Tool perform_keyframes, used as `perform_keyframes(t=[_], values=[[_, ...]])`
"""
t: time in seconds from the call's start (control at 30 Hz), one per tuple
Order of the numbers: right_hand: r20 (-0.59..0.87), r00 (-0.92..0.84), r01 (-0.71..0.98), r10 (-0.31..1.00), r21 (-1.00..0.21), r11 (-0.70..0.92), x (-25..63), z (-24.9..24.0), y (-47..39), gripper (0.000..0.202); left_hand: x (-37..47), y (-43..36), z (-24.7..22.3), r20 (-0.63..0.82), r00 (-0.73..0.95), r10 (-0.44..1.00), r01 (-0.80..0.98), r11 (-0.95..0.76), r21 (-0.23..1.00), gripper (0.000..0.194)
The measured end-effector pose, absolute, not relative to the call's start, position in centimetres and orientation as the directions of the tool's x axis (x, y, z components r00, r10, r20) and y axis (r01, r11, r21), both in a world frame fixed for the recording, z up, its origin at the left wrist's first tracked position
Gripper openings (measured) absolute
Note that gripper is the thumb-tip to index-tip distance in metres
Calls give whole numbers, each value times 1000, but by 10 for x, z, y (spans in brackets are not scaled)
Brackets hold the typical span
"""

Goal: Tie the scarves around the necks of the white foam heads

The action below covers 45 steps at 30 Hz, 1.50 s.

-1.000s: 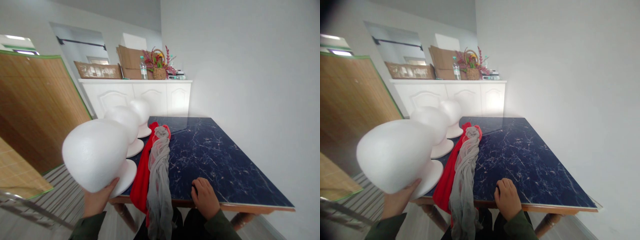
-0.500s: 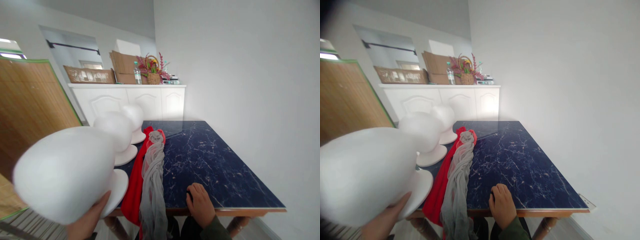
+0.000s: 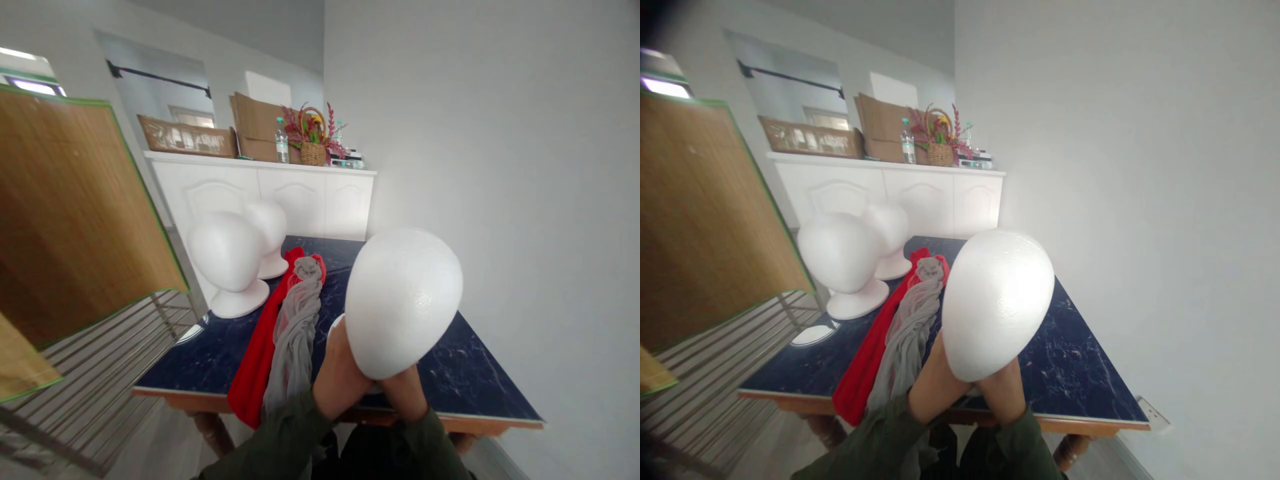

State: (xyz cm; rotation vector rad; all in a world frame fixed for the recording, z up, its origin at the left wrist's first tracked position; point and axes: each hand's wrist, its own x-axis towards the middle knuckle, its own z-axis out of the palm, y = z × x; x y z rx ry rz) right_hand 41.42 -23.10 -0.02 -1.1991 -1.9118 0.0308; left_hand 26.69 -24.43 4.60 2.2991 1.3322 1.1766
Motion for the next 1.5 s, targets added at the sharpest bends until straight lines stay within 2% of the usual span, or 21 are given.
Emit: perform_keyframes(t=[0.1,0.17,0.27,0.37,0.47,0.5,0.57,0.63,0.67,0.73,0.8,0.9,0.97,1.07,1.2,1.27,1.37,1.43,1.5], values=[[637,-145,750,757,-428,504,439,-7,-198,31,280,-231,42,512,405,757,585,-645,491,85],[631,-92,751,770,-464,470,448,-12,-185,36,269,-225,29,449,407,795,669,-594,446,82],[626,-9,729,779,-529,434,448,-19,-179,50,237,-217,10,433,159,887,892,-317,323,71],[589,20,692,808,-591,414,445,-23,-180,49,200,-216,6,410,-104,906,986,39,165,66],[593,59,698,803,-599,391,444,-28,-188,58,174,-219,17,296,-148,944,989,139,52,33],[620,114,710,776,-597,373,444,-30,-194,65,169,-219,22,280,-134,950,991,126,47,24],[658,282,717,698,-628,303,440,-35,-212,72,161,-220,34,301,-124,946,991,105,78,22],[594,409,648,693,-723,238,430,-40,-235,62,159,-222,45,336,-146,931,982,96,160,25],[517,406,575,754,-785,229,421,-40,-247,54,160,-224,51,350,-164,922,971,88,221,26],[300,235,347,924,-914,208,400,-34,-262,47,167,-229,58,394,-172,903,930,17,368,27],[57,-61,44,996,-997,60,375,-19,-262,59,179,-238,61,464,-135,876,865,-124,487,26],[-152,-406,-288,901,-914,-284,342,17,-239,71,201,-255,56,525,77,848,775,-382,504,25],[-198,-509,-355,838,-838,-414,328,38,-220,59,207,-266,51,488,241,839,725,-490,485,25],[-218,-489,-413,845,-795,-444,321,53,-209,33,192,-281,43,442,322,837,650,-535,539,26],[-258,-427,-489,867,-740,-461,334,45,-231,22,153,-285,30,400,211,892,637,-435,636,23],[-337,-448,-497,828,-676,-544,346,38,-247,19,142,-274,25,409,190,893,690,-418,592,28],[-392,-472,-535,789,-584,-610,363,29,-270,17,145,-240,18,428,375,822,733,-546,406,50],[-398,-477,-550,784,-560,-619,375,23,-283,21,154,-212,15,355,542,762,724,-638,263,62],[-423,-469,-536,775,-562,-630,389,14,-294,26,163,-188,13,250,613,750,744,-654,137,57]])
